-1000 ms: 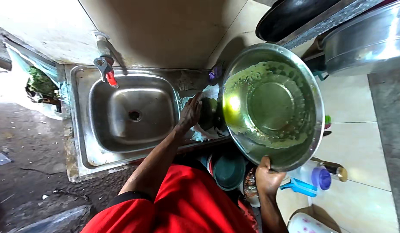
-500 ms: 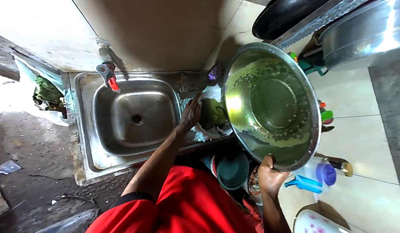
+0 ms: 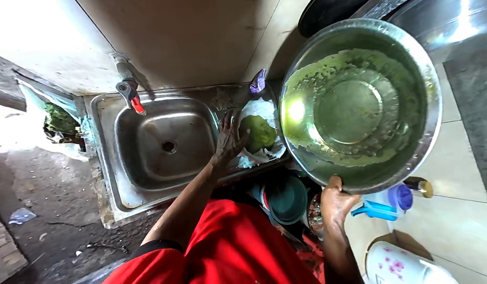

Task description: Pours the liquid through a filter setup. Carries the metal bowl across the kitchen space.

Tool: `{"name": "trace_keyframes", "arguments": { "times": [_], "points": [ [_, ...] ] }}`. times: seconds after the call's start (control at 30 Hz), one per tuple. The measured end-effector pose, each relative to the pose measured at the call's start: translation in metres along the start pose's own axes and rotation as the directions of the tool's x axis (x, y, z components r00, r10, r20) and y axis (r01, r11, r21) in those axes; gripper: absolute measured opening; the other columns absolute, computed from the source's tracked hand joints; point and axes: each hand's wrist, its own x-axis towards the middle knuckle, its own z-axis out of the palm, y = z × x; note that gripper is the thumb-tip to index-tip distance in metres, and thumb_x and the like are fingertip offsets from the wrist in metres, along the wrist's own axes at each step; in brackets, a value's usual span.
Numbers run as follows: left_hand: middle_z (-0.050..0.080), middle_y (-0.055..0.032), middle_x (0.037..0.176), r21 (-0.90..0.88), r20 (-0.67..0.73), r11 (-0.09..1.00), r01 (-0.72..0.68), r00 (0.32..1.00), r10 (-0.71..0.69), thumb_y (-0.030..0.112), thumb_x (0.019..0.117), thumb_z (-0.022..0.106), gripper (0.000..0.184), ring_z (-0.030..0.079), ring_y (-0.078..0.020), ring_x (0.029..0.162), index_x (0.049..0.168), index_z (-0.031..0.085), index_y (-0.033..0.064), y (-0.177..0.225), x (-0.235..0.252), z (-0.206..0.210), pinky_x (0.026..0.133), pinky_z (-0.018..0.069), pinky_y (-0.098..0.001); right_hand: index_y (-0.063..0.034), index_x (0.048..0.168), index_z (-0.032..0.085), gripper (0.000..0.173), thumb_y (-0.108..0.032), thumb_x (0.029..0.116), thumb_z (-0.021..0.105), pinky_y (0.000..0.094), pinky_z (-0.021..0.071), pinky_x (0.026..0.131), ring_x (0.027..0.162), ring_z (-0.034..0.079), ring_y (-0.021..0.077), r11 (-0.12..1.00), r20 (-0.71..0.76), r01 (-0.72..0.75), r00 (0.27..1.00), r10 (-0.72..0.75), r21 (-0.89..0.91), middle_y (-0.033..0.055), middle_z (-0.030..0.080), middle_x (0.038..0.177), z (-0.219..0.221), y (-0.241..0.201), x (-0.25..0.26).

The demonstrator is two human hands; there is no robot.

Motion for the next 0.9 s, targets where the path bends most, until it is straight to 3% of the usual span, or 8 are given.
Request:
{"name": "trace_keyframes", "arguments": {
  "times": [0.13, 0.23, 0.3, 0.4, 0.53, 0.63, 0.8, 0.9],
  "points": [
    [0.032, -0.0146, 0.164, 0.089, 0.028, 0.987, -0.132, 0.991, 0.130, 0.053, 0.0965, 0.055, 0.067, 0.022, -0.0362, 0.154, 0.154, 0.045, 0.0199, 0.011, -0.019, -0.003, 0.124, 0.0205, -0.0598, 0.0152, 0.137, 0.042, 0.052, 0.001, 0.0926, 0.063, 0.0217, 0.0521, 0.098, 0.113, 0.064, 0.0109, 1.000, -0.005, 0.006, 1.000, -0.006, 0.018, 0.0212, 0.063, 0.122, 0.005, 0.005, -0.004],
    [0.045, -0.0094, 0.157, 0.102, 0.167, 0.938, -0.330, 0.936, 0.311, 0.053, 0.0941, 0.062, 0.046, 0.023, -0.0376, 0.154, 0.133, 0.068, 0.0286, 0.013, -0.039, 0.003, 0.123, 0.0127, -0.0674, 0.0139, 0.140, 0.041, 0.054, 0.000, 0.0931, 0.064, 0.0230, 0.0520, 0.100, 0.115, 0.064, 0.0119, 1.000, -0.002, -0.016, 1.000, 0.016, 0.023, 0.0211, 0.062, 0.124, 0.008, 0.008, -0.005],
    [0.056, -0.0015, 0.149, 0.080, 0.271, 0.899, -0.430, 0.878, 0.395, 0.047, 0.0943, 0.066, 0.032, 0.023, -0.0347, 0.154, 0.122, 0.075, 0.0311, 0.012, -0.052, 0.010, 0.122, 0.0044, -0.0710, 0.0127, 0.142, 0.038, 0.056, 0.002, 0.0931, 0.063, 0.0243, 0.0519, 0.102, 0.118, 0.063, 0.0130, 0.998, 0.004, -0.040, 0.999, 0.040, 0.050, 0.0207, 0.061, 0.127, 0.010, 0.009, -0.006],
    [0.071, 0.0063, 0.125, 0.004, 0.250, 0.884, -0.468, 0.856, 0.453, 0.022, 0.0983, 0.061, 0.022, 0.036, -0.0304, 0.150, 0.112, 0.078, 0.0277, 0.007, -0.061, 0.016, 0.121, 0.0052, -0.0739, 0.0092, 0.144, 0.035, 0.059, 0.004, 0.0918, 0.062, 0.0270, 0.0552, 0.099, 0.117, 0.065, 0.0142, 0.987, 0.000, -0.097, 0.995, 0.098, 0.130, 0.0186, 0.060, 0.128, 0.014, 0.011, -0.005],
    [0.074, 0.0051, 0.117, -0.059, 0.180, 0.862, -0.504, 0.844, 0.505, 0.016, 0.0990, 0.059, 0.020, 0.040, -0.0292, 0.147, 0.100, 0.079, 0.0200, 0.005, -0.060, 0.012, 0.122, 0.0039, -0.0726, 0.0043, 0.147, 0.033, 0.063, 0.006, 0.0909, 0.061, 0.0326, 0.0593, 0.093, 0.113, 0.066, 0.0170, 0.960, -0.015, -0.188, 0.981, 0.195, 0.209, 0.0173, 0.060, 0.127, 0.013, 0.014, -0.004],
    [0.075, 0.0028, 0.116, -0.092, 0.229, 0.843, -0.529, 0.813, 0.535, 0.012, 0.1000, 0.056, 0.022, 0.044, -0.0262, 0.145, 0.099, 0.077, 0.0158, 0.007, -0.059, 0.007, 0.125, 0.0050, -0.0669, 0.0000, 0.147, 0.033, 0.062, 0.005, 0.0918, 0.061, 0.0374, 0.0625, 0.085, 0.106, 0.069, 0.0196, 0.933, -0.050, -0.268, 0.956, 0.288, 0.238, 0.0167, 0.060, 0.125, 0.011, 0.016, -0.002],
    [0.076, -0.0016, 0.107, -0.158, 0.198, 0.823, -0.546, 0.799, 0.568, 0.007, 0.0992, 0.054, 0.023, 0.053, -0.0269, 0.136, 0.102, 0.076, 0.0118, -0.001, -0.054, 0.004, 0.127, 0.0174, -0.0582, -0.0039, 0.145, 0.034, 0.059, 0.008, 0.0929, 0.059, 0.0455, 0.0644, 0.070, 0.095, 0.071, 0.0263, 0.871, -0.095, -0.351, 0.910, 0.405, 0.343, 0.0179, 0.059, 0.119, 0.006, 0.017, 0.005],
    [0.074, -0.0025, 0.111, -0.121, 0.215, 0.827, -0.549, 0.798, 0.562, 0.007, 0.0988, 0.052, 0.031, 0.056, -0.0252, 0.132, 0.120, 0.074, 0.0150, -0.001, -0.052, 0.003, 0.126, 0.0222, -0.0555, -0.0066, 0.146, 0.034, 0.060, 0.008, 0.0928, 0.058, 0.0481, 0.0639, 0.065, 0.093, 0.071, 0.0287, 0.831, -0.099, -0.391, 0.881, 0.462, 0.395, 0.0183, 0.059, 0.118, 0.004, 0.016, 0.008]
  ]
}}
